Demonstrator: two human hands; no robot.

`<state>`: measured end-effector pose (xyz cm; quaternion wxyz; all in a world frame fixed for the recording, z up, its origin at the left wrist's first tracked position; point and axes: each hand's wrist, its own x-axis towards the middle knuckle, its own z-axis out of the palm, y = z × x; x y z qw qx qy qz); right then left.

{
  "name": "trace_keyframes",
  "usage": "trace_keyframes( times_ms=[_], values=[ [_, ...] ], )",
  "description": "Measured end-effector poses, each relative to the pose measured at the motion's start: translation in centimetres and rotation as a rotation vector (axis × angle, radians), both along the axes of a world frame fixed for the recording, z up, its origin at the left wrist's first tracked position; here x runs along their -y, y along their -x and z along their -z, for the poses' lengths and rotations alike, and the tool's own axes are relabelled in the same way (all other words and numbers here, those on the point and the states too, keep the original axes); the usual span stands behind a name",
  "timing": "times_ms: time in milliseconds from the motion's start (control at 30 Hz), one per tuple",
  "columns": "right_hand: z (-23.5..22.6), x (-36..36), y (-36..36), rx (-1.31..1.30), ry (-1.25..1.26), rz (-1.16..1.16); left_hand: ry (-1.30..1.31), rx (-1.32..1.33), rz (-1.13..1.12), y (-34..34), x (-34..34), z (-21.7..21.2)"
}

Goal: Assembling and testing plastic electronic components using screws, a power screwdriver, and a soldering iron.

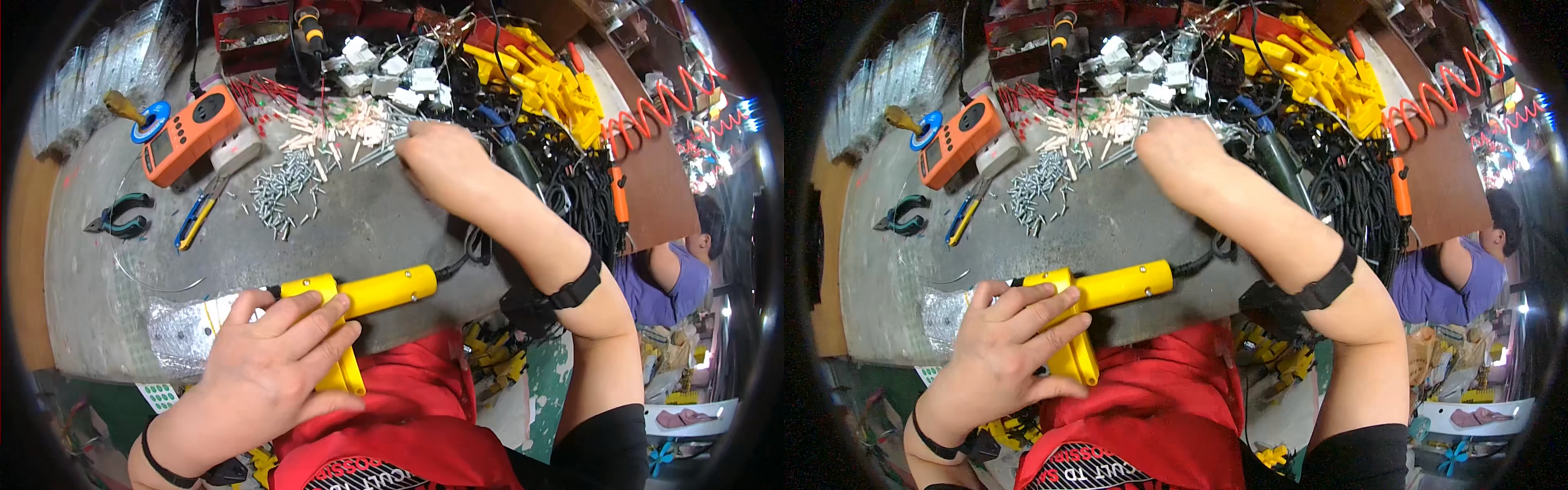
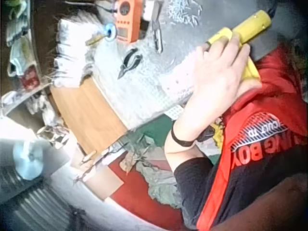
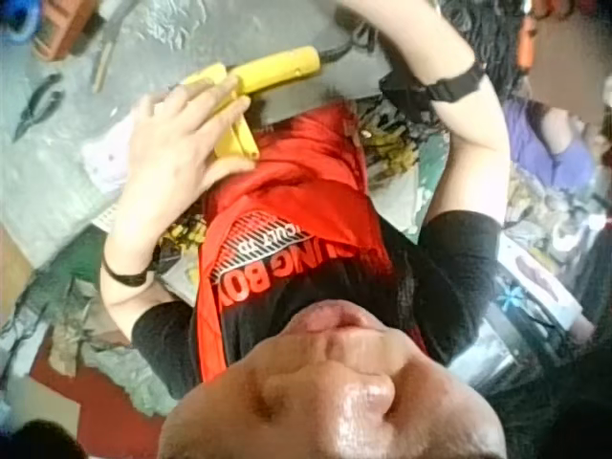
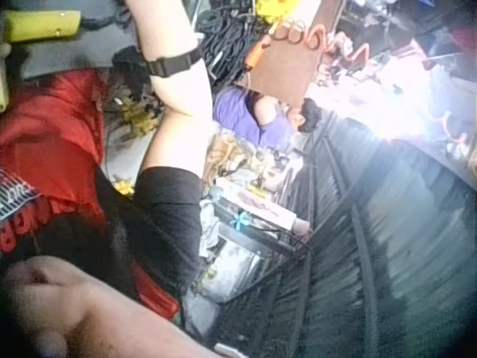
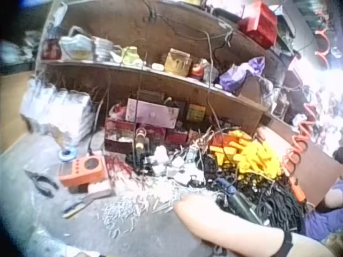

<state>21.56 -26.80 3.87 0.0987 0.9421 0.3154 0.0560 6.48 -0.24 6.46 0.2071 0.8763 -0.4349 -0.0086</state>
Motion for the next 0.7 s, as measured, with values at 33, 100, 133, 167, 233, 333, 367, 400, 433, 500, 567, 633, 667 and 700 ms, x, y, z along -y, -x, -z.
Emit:
trace_keyframes(
  times_ms=[33, 100, 133, 167, 233, 333, 367, 400, 433, 500, 567, 633, 667, 700],
  values=[
    [0.0, -0.8, -0.2, 0.008, 0.002, 0.003, 0.025, 0.088, -0.01, -0.2, 0.2, 0.9],
    [0.1, -2.1, -1.0, -0.015, -0.009, -0.005, 0.116, 0.229, -0.043, -0.4, 1.6, 2.0],
    [0.0, -2.4, -1.2, -0.003, -0.007, -0.024, 0.101, 0.255, -0.03, -0.4, 2.0, 2.3],
    [-0.1, -2.7, -1.3, -0.037, 0.01, -0.013, 0.086, 0.281, -0.018, -0.5, 2.5, 2.5],
    [0.2, -3.4, -1.3, -0.066, 0.031, -0.027, 0.139, 0.381, -0.068, -1.1, 3.4, 3.0],
    [0.8, -3.8, -1.6, -0.072, 0.094, -0.099, 0.034, 0.417, -0.111, -1.4, 3.7, 2.6],
    [0.8, -3.8, -1.9, -0.061, 0.1, -0.117, 0.035, 0.428, -0.13, -1.5, 3.9, 2.5],
    [1.0, -3.8, -1.9, -0.054, 0.024, -0.161, 0.01, 0.419, -0.163, -1.3, 4.0, 2.6],
    [1.2, -3.6, -2.1, -0.049, -0.053, -0.205, -0.016, 0.411, -0.194, -1.3, 4.0, 2.6],
    [1.1, -3.0, -2.3, -0.005, -0.087, -0.233, -0.011, 0.392, -0.229, -1.4, 4.0, 2.8],
    [-0.2, -2.3, -1.8, -0.053, -0.242, -0.206, -0.002, 0.376, -0.246, -1.4, 3.9, 2.7],
    [-2.0, -1.4, 1.0, -0.168, -0.615, -0.102, 0.019, 0.211, -0.264, -1.2, 4.0, 2.3],
    [-2.7, -1.3, 3.2, -0.227, -0.76, -0.018, 0.109, 0.231, -0.271, -1.7, 4.3, 2.8],
    [-2.7, -2.0, 5.0, -0.26, -0.865, -0.093, 0.182, 0.255, -0.297, -1.4, 4.1, 3.3]
  ],
)
